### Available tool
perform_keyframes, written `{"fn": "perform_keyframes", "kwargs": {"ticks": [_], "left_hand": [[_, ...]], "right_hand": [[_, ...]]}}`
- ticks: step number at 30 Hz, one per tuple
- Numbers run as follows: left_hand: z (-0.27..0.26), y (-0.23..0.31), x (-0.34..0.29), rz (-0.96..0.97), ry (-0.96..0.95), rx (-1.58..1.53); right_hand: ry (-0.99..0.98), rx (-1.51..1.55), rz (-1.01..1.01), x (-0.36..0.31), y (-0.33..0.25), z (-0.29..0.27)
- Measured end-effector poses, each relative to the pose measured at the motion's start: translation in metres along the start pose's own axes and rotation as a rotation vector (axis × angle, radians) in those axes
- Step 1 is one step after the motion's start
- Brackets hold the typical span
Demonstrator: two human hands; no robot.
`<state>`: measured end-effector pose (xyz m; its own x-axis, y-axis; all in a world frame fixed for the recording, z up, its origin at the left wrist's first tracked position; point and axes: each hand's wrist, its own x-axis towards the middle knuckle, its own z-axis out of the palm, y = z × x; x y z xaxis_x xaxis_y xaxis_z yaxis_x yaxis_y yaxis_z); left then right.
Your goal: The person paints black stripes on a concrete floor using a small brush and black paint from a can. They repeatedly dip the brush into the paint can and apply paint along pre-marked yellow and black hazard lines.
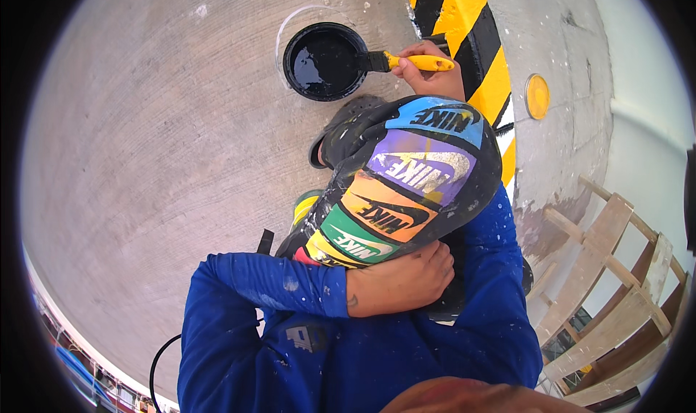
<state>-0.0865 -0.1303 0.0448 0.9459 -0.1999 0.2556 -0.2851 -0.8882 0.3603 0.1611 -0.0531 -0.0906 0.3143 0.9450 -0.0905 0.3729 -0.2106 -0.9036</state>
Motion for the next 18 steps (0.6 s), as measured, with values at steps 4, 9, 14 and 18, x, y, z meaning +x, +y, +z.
{"fn": "perform_keyframes", "kwargs": {"ticks": [4, 9, 14, 18], "left_hand": [[0.005, 0.002, 0.003, -0.031, 0.016, 0.031], [-0.006, -0.006, -0.004, -0.045, -0.018, -0.008], [-0.011, -0.019, -0.019, -0.058, -0.023, -0.017], [-0.022, -0.03, -0.028, -0.126, -0.099, -0.036]], "right_hand": [[-0.361, -0.115, -0.425, 0.014, 0.036, -0.001], [-0.501, 0.017, -0.226, -0.002, 0.048, -0.027], [-0.294, -0.246, -0.457, -0.027, 0.015, -0.045], [0.052, 0.212, -0.194, -0.06, 0.017, -0.053]]}}
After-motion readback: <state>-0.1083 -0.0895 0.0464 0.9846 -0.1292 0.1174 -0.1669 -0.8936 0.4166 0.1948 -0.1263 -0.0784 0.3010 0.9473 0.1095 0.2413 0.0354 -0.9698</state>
